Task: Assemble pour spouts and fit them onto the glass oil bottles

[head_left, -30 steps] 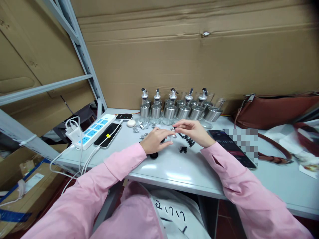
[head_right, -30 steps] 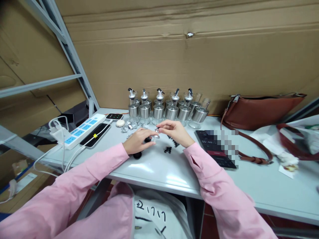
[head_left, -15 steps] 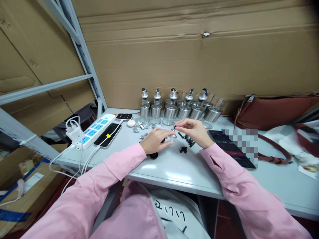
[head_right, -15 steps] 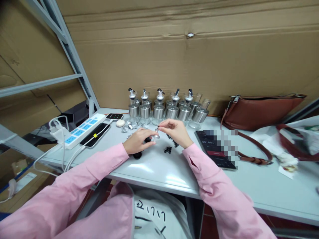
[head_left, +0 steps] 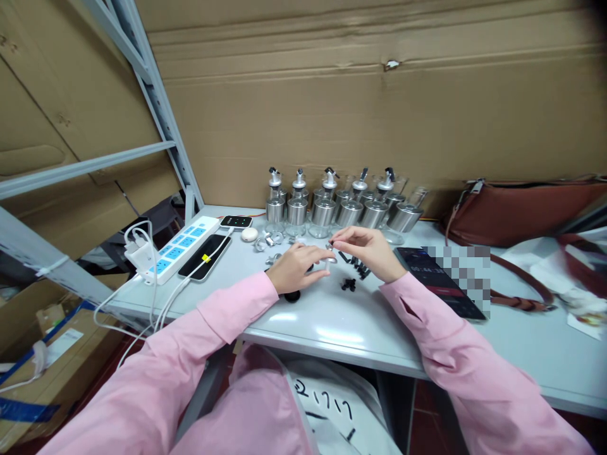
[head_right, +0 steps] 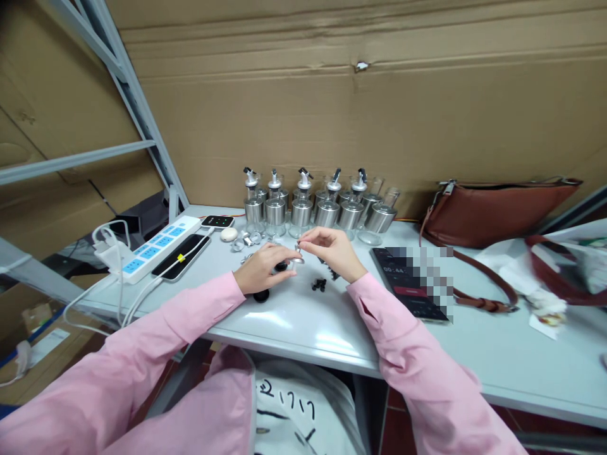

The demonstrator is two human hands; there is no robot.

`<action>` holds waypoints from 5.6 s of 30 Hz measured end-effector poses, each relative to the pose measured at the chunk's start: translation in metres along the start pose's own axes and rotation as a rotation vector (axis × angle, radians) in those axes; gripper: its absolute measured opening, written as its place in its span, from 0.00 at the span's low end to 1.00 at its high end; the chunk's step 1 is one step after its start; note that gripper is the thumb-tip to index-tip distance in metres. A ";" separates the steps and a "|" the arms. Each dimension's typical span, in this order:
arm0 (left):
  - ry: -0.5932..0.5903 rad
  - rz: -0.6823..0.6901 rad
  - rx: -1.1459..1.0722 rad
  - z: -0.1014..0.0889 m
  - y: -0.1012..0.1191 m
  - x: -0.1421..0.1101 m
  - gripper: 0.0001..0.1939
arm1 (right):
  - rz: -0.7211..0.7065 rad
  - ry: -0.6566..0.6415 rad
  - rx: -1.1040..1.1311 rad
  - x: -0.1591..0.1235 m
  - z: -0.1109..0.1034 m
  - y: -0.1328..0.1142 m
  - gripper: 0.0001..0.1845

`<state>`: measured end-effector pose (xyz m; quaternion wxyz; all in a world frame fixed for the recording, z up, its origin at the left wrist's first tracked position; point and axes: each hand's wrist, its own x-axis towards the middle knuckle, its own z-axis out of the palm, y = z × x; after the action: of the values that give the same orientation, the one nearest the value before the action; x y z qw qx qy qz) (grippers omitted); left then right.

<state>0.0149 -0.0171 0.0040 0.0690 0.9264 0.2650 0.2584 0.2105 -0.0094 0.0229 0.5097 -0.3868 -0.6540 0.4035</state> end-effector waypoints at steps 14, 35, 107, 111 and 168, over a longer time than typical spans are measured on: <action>0.031 0.042 0.033 0.001 -0.002 0.001 0.14 | 0.200 -0.112 0.157 0.000 0.003 0.003 0.17; 0.048 0.098 0.051 0.005 -0.006 -0.001 0.13 | 0.166 -0.147 0.194 -0.001 0.004 0.007 0.16; 0.735 -0.154 -0.105 -0.002 -0.005 -0.003 0.21 | 0.350 -0.476 0.550 -0.015 0.029 -0.009 0.16; 0.729 -0.094 -0.072 0.000 -0.005 -0.004 0.20 | 0.343 -0.464 0.554 -0.015 0.030 -0.003 0.17; 0.530 -0.035 -0.047 0.002 -0.006 0.002 0.06 | 0.142 -0.082 0.417 -0.007 0.016 0.000 0.14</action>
<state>0.0145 -0.0109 0.0016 0.0233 0.8199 0.2837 0.4967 0.1961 -0.0177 0.0178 0.5222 -0.3013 -0.5477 0.5802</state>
